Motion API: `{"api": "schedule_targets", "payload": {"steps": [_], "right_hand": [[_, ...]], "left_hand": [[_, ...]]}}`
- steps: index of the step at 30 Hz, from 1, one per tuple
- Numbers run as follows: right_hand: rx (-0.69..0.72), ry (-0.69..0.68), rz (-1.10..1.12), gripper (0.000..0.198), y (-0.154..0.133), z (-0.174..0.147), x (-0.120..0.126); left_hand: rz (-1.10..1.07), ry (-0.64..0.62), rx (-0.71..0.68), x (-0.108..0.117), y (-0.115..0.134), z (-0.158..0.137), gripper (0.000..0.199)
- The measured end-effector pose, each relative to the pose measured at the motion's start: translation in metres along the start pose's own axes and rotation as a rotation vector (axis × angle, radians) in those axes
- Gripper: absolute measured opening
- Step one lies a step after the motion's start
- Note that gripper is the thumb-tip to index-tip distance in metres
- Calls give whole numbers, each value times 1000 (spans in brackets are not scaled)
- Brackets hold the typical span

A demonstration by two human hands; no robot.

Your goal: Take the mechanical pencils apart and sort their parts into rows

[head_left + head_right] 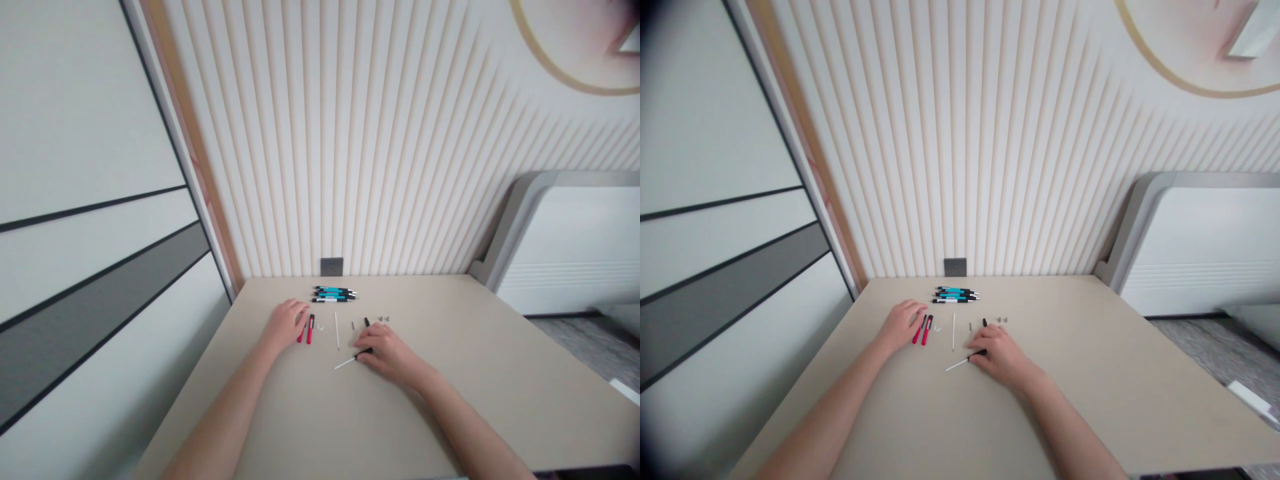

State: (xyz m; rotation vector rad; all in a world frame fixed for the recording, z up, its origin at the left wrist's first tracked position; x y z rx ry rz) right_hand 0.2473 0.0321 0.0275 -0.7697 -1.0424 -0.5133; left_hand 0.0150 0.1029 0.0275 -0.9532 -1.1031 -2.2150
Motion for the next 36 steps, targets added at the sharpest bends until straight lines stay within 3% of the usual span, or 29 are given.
{"api": "schedule_targets", "payload": {"steps": [7, 15, 23, 36], "right_hand": [[6, -36, -8, 18, 0, 3, -10], [-13, -63, 9, 13, 0, 1, -13], [-45, -47, 20, 12, -3, 2, -9], [-244, 58, -7, 19, 18, 3, -9]], "left_hand": [[62, -197, -217, -19, 42, -5, 24], [93, -293, -231, -29, 38, -6, 26], [102, -283, -221, -30, 38, -4, 19], [138, -245, -229, -28, 36, -4, 16]]}}
Point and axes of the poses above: each hand's wrist, its own z-axis towards the middle knuckle, its own x-axis out of the back of the hand, y = z × x, the point moved 7 cm from there along z, towards the middle knuckle, and after that the axes turned 13 degrees about -z, right-handed, at the moved point
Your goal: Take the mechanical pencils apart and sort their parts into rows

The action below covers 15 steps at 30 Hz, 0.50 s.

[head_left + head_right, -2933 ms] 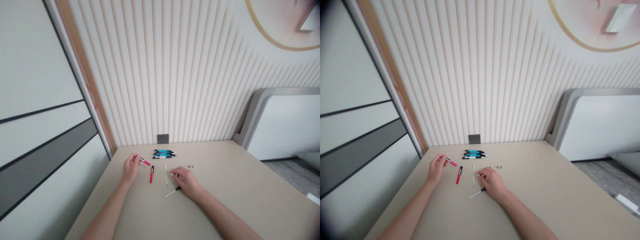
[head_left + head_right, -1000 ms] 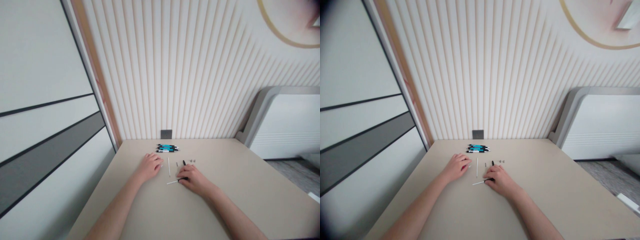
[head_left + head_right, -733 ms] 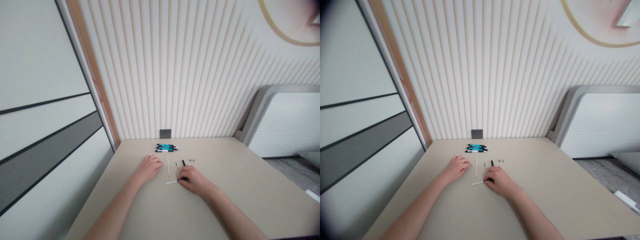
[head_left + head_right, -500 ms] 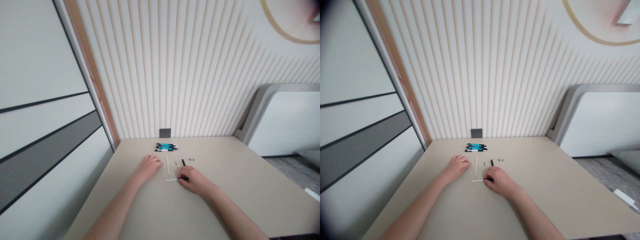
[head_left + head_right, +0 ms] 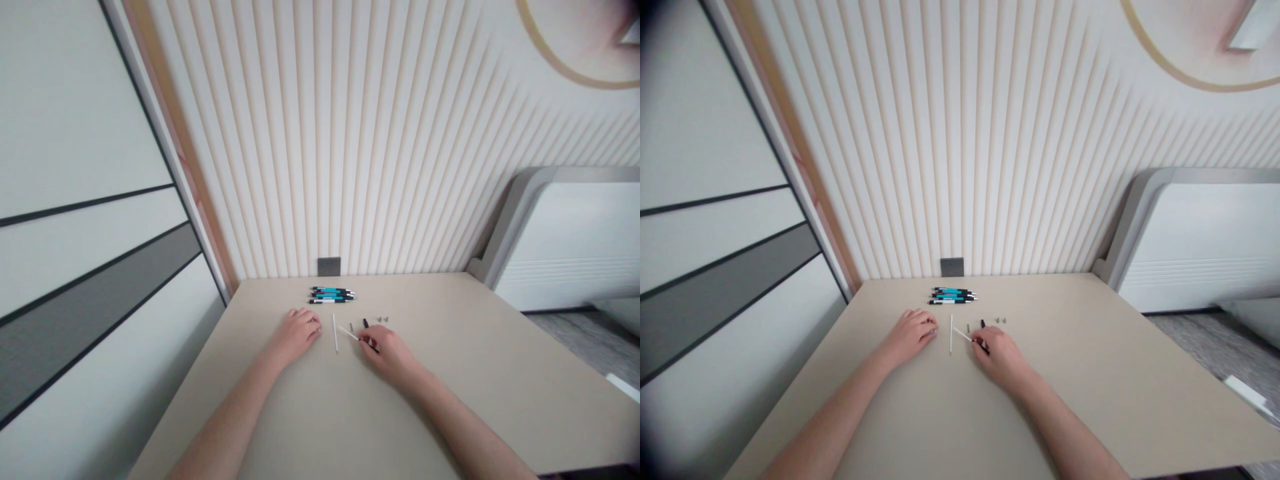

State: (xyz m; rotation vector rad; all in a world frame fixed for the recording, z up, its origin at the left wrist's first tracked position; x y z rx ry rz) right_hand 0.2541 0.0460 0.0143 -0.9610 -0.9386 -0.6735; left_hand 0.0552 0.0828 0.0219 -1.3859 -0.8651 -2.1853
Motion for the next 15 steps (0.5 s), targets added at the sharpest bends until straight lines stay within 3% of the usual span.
{"api": "schedule_targets", "payload": {"steps": [3, 7, 11, 15], "right_hand": [[-15, 43, 26, 22, 2, 2, 0], [-34, 105, 69, 20, -2, 3, 0], [-30, 162, 135, 18, -10, 3, -2], [-2, 180, 210, 19, -18, 4, -4]], "left_hand": [[12, 13, 4, 3, 2, 0, 15], [-30, 69, -9, 8, 13, 2, 28], [-155, 98, -26, 4, 32, 8, 38], [-312, 120, -44, -4, 47, 13, 34]]}}
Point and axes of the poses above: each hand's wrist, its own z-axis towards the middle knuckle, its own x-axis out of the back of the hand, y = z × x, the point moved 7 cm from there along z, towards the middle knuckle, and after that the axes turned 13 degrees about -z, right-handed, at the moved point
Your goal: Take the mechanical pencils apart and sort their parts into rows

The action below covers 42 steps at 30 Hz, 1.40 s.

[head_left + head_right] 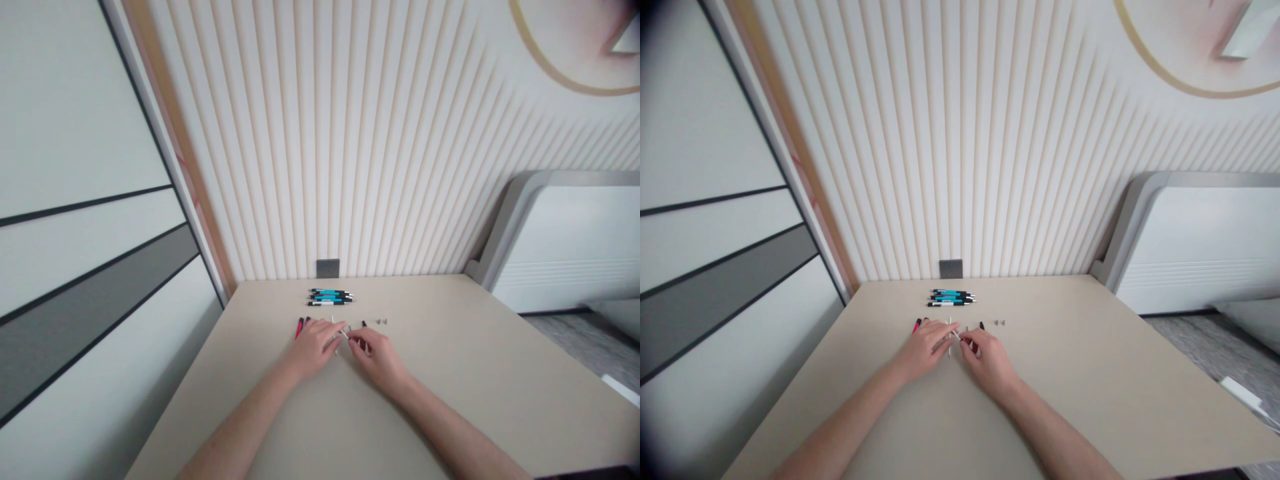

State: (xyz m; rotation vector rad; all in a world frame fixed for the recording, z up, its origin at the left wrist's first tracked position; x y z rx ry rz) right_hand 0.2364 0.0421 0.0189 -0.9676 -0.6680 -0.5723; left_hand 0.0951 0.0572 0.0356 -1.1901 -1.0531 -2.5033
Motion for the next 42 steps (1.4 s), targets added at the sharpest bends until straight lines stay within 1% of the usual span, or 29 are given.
{"api": "schedule_targets", "payload": {"steps": [3, 8, 13, 16, 18, 22, 25, 29, 31, 33, 36, 38, 42], "right_hand": [[4, -8, 23, 20, 0, 0, -2], [-21, -41, -2, 19, 4, 1, -5], [-43, -61, -27, 18, 5, 0, -2], [-65, -74, -30, 19, 7, -1, 0], [-77, -89, -34, 20, 9, -1, -1], [-70, -111, -35, 20, 12, -2, -5], [-54, -117, -40, 20, 11, -2, -7], [-35, -129, -45, 20, 8, -2, -7], [-31, -134, -50, 20, 8, -2, -7], [-31, -136, -59, 21, 8, -2, -7], [-33, -134, -70, 21, 10, -2, -7], [-39, -123, -78, 21, 13, -1, -5], [-56, -88, -112, 21, 19, 1, 0]], "left_hand": [[-151, 68, 36, -2, -2, 1, 30], [-314, 217, 138, 6, -14, 1, 32], [-348, 417, 223, 22, -24, 0, 30], [-287, 468, 260, 29, -29, -2, 28], [-233, 441, 262, 29, -31, -3, 26], [-87, 285, 228, 19, -30, -1, 26], [45, 199, 232, 11, -28, 3, 28], [163, 119, 244, 3, -28, 7, 30], [206, 100, 233, 2, -26, 7, 31], [238, 93, 207, 3, -21, 7, 31], [265, 71, 153, 6, -9, 4, 24], [282, 37, 125, 5, 0, 2, 19], [319, -41, 103, -2, 10, -1, 18]]}}
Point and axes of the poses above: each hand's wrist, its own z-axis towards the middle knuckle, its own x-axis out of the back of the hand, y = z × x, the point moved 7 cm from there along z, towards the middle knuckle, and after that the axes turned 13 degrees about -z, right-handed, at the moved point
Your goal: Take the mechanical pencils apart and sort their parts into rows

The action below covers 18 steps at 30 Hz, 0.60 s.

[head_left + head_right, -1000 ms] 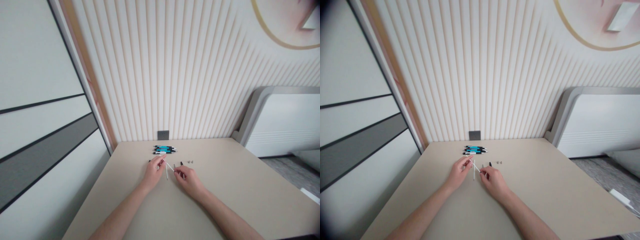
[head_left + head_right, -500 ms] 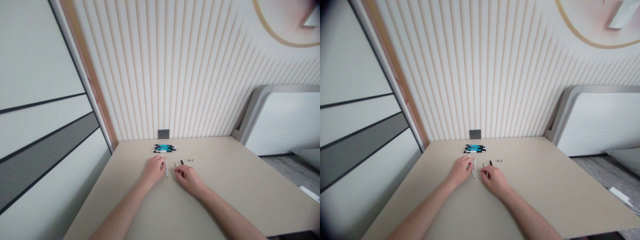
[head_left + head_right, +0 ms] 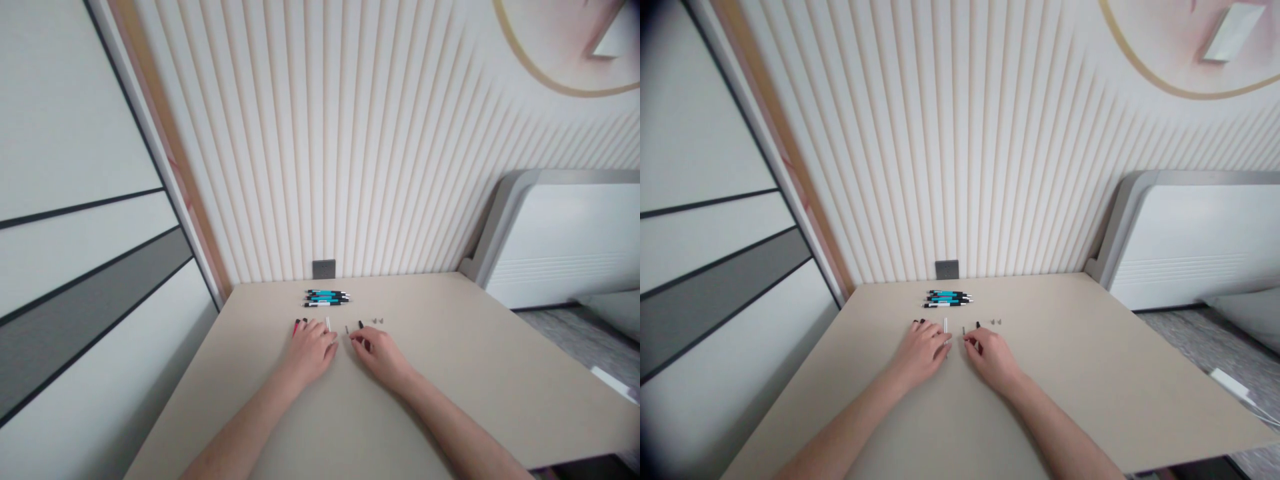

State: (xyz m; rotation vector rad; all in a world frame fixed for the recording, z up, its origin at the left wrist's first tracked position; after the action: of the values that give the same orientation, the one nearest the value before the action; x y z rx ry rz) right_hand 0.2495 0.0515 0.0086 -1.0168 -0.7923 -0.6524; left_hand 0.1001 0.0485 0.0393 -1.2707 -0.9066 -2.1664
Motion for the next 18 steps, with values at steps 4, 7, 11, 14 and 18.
{"api": "schedule_targets", "payload": {"steps": [4, 7, 11, 14, 18], "right_hand": [[-16, 31, -13, 21, 4, 1, 5], [-8, 29, -6, 22, 4, 1, 5], [5, 6, 7, 21, 2, 0, 4], [13, -2, 15, 22, 1, 0, 4], [23, 5, 55, 23, 1, 0, 3]], "left_hand": [[25, -57, -42, -11, 4, -2, 18], [46, -69, -61, -16, 3, -3, 16], [43, -61, -68, -15, 1, -4, 16], [43, -62, -73, -12, 3, -4, 17], [3, -20, -76, -5, 7, -2, 18]]}}
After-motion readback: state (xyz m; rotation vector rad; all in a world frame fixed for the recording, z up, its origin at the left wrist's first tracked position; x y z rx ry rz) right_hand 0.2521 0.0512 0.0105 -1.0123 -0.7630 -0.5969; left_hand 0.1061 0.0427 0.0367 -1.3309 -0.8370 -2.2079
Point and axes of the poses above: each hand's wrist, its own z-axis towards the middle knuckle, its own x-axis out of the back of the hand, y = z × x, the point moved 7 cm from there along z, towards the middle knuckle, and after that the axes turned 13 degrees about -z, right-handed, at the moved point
